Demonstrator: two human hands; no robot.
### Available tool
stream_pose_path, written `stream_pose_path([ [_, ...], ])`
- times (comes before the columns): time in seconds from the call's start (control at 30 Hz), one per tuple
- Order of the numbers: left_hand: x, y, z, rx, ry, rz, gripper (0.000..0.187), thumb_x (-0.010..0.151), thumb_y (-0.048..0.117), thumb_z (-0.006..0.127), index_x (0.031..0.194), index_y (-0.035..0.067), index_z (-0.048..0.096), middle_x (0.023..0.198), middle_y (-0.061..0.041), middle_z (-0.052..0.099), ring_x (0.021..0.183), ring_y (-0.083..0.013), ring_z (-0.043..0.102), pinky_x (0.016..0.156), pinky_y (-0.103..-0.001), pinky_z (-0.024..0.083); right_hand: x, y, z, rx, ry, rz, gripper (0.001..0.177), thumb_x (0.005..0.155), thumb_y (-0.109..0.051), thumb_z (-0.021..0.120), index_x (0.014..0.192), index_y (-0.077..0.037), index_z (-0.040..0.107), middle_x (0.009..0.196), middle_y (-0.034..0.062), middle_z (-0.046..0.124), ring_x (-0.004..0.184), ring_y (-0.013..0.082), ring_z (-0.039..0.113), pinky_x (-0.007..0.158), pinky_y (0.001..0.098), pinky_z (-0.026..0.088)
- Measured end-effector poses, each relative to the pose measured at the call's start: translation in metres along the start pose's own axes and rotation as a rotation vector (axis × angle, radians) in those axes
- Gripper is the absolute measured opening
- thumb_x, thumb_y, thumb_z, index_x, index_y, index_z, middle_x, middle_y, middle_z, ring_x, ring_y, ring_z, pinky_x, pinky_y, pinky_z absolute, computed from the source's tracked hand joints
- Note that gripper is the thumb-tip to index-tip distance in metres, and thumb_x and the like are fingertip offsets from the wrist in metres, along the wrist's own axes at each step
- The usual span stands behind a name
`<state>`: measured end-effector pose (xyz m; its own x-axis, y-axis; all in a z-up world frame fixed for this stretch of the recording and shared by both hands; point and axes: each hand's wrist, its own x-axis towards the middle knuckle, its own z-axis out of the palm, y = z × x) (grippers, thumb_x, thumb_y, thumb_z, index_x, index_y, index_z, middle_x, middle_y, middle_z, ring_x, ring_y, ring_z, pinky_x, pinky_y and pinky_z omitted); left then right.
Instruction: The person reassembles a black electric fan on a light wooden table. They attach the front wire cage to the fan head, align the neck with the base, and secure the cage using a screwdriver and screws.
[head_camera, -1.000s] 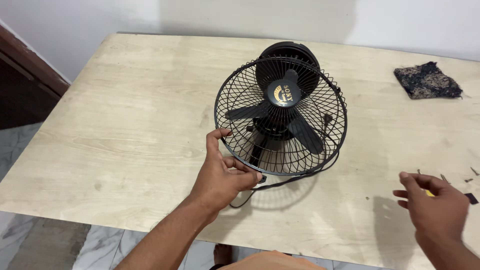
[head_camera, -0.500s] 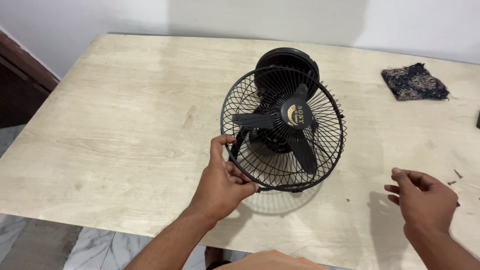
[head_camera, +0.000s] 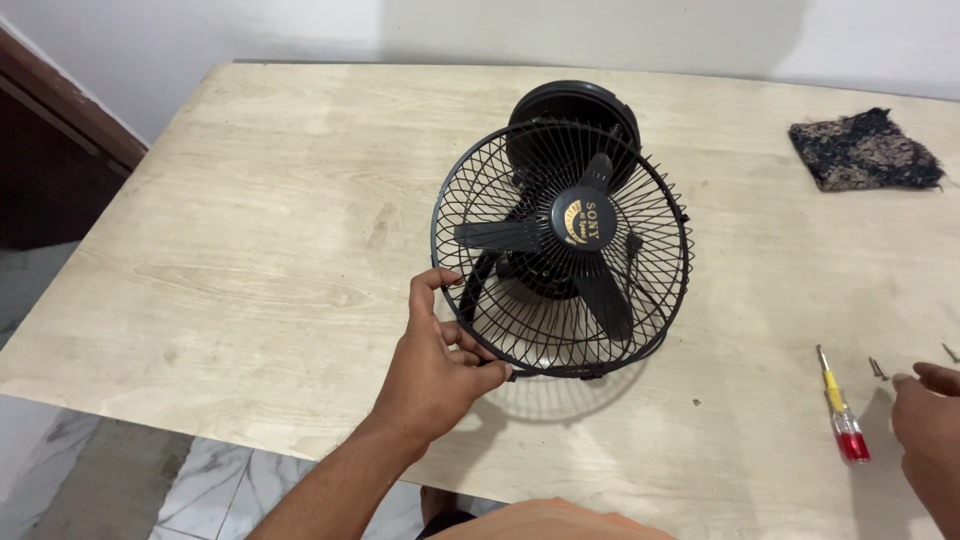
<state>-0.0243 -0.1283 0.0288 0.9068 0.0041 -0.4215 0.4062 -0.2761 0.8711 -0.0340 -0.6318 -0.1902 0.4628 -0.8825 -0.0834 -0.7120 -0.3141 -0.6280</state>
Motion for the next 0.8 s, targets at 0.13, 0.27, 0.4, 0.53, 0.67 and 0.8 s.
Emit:
stream_pose_path([
  [0.13, 0.002, 0.002, 0.009, -0.008, 0.031, 0.002, 0.095, 0.074, -0.004, 0.075, 0.147, 0.024, 0.020, 0.085, -0.005, 0.068, 0.082, -0.0122, 0.071, 0.082, -0.031, 0.058, 0.024, 0.014, 0.009, 0.109, -0.099, -0.060, 0.031, 0.102, -0.019, 0.068, 0.133, -0.014, 0.064, 0.100, 0.0148, 0.068, 0.074, 0.0282, 0.067, 0.053, 0.0459, 0.057],
  [0.27, 0.002, 0.004, 0.016, -0.012, 0.055, -0.008, 0.095, 0.074, -0.004, 0.076, 0.146, 0.023, 0.021, 0.085, -0.005, 0.068, 0.082, -0.0124, 0.071, 0.081, -0.032, 0.058, 0.042, 0.023, 0.020, 0.083, -0.198, -0.164, 0.030, 0.107, -0.015, 0.067, 0.133, -0.001, 0.065, 0.102, 0.0185, 0.071, 0.079, 0.0266, 0.068, 0.060, 0.0429, 0.055],
  [0.4, 0.001, 0.008, 0.022, 0.011, 0.073, -0.046, 0.096, 0.076, -0.001, 0.079, 0.146, 0.025, 0.019, 0.088, -0.006, 0.068, 0.083, -0.0126, 0.070, 0.082, -0.032, 0.059, 0.042, 0.023, 0.020, 0.118, -0.267, -0.212, 0.028, 0.108, -0.012, 0.064, 0.128, 0.007, 0.065, 0.102, 0.0210, 0.073, 0.080, 0.0260, 0.068, 0.065, 0.0401, 0.055],
  [0.53, 0.000, 0.009, 0.028, -0.003, 0.074, -0.040, 0.097, 0.074, -0.004, 0.077, 0.147, 0.024, 0.020, 0.089, -0.007, 0.067, 0.085, -0.0131, 0.071, 0.082, -0.032, 0.059, 0.028, 0.015, 0.009, 0.102, -0.263, -0.295, 0.030, 0.104, -0.013, 0.066, 0.125, 0.009, 0.064, 0.099, 0.0200, 0.072, 0.076, 0.0225, 0.068, 0.063, 0.0375, 0.055],
  [0.67, 0.001, 0.010, 0.032, -0.037, 0.082, -0.008, 0.097, 0.073, -0.005, 0.076, 0.147, 0.023, 0.020, 0.089, -0.008, 0.066, 0.085, -0.0143, 0.072, 0.081, -0.032, 0.060, 0.009, 0.004, -0.017, -0.232, -0.359, -0.616, 0.025, 0.100, -0.013, 0.065, 0.113, 0.006, 0.075, 0.078, 0.0168, 0.069, 0.061, 0.0198, 0.066, 0.060, 0.0315, 0.057],
  [0.8, 0.000, 0.011, 0.036, -0.017, 0.107, -0.050, 0.095, 0.076, -0.001, 0.079, 0.147, 0.023, 0.021, 0.089, -0.008, 0.065, 0.086, -0.0147, 0.072, 0.080, -0.032, 0.060, -0.013, -0.015, -0.023, -0.120, -0.266, -0.533, 0.029, 0.105, -0.016, 0.067, 0.117, 0.010, 0.074, 0.069, 0.0212, 0.067, 0.051, 0.0252, 0.064, 0.048, 0.0393, 0.052],
])
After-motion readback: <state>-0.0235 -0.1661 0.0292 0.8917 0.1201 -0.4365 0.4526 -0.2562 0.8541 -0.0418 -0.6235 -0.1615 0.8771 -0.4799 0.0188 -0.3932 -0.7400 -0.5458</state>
